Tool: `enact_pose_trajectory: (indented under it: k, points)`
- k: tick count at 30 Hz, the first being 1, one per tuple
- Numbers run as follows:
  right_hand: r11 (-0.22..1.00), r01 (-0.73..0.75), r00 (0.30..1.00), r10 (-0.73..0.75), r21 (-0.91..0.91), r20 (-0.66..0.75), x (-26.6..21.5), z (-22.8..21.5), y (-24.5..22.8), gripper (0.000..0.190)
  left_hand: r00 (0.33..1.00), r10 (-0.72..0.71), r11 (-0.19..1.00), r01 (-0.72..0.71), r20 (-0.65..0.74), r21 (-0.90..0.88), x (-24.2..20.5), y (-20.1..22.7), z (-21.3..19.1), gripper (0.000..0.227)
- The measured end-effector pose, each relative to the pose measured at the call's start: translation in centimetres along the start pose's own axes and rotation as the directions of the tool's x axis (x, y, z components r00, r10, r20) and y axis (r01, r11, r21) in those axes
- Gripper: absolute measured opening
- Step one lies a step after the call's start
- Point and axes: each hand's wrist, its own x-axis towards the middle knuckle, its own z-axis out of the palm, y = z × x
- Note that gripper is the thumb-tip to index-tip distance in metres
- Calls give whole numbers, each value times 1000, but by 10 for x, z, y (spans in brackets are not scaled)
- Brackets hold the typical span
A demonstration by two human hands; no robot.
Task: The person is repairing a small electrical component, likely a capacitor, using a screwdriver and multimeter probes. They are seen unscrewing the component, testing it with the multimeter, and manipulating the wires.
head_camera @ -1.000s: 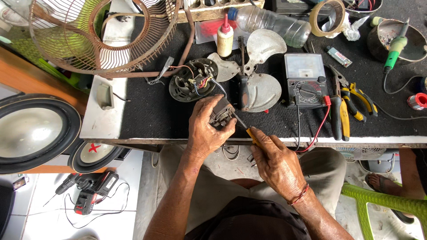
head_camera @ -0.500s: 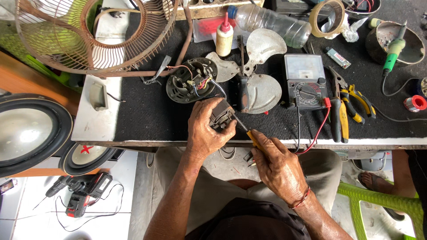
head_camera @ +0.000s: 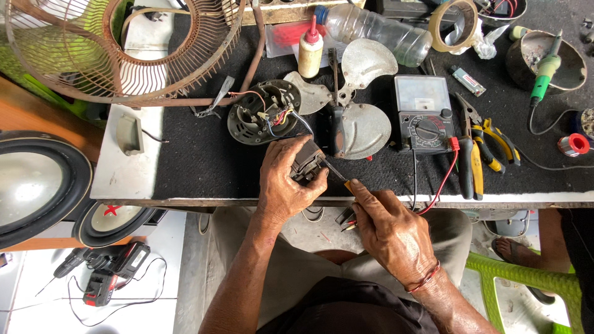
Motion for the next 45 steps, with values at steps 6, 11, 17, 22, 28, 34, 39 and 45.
enact_pose_trajectory:
  k: [6,11,17,22,28,34,39,45]
  points:
    - [985,50,998,-43,164,-46,0,9,2,45,999,-10,1000,10,-31,7,0,3,0,55]
    - [964,30,1000,-28,265,-13,-1,12,3,46,1000,-5,1000,5,-27,8,1,2,0,54]
    - [990,124,988,-129,-64,-81,-1,2,6,55,1000,21,1000,-21,0,7,2,3,-1,53]
    - [928,241,946,-291,-285,-147,10,-11,-2,46,1000,13,1000,-14,8,17,2,4,0,50]
    - [591,-484,872,265,645,411,20,-13,-8,47,999,34,999,-34,2,15,1,4,-3,52]
    - [-374,-618,714,101,691,693,19,-11,-3,13,999,51,998,-51,-14,39,0,5,-4,49]
    - [996,71,997,-72,-49,-16,11,-13,-4,34,999,35,999,-35,-20,16,-1,5,-6,53]
    - [921,279,948,-309,-273,-76,16,-19,-4,53,1000,12,1000,-12,13,10,3,5,-5,50]
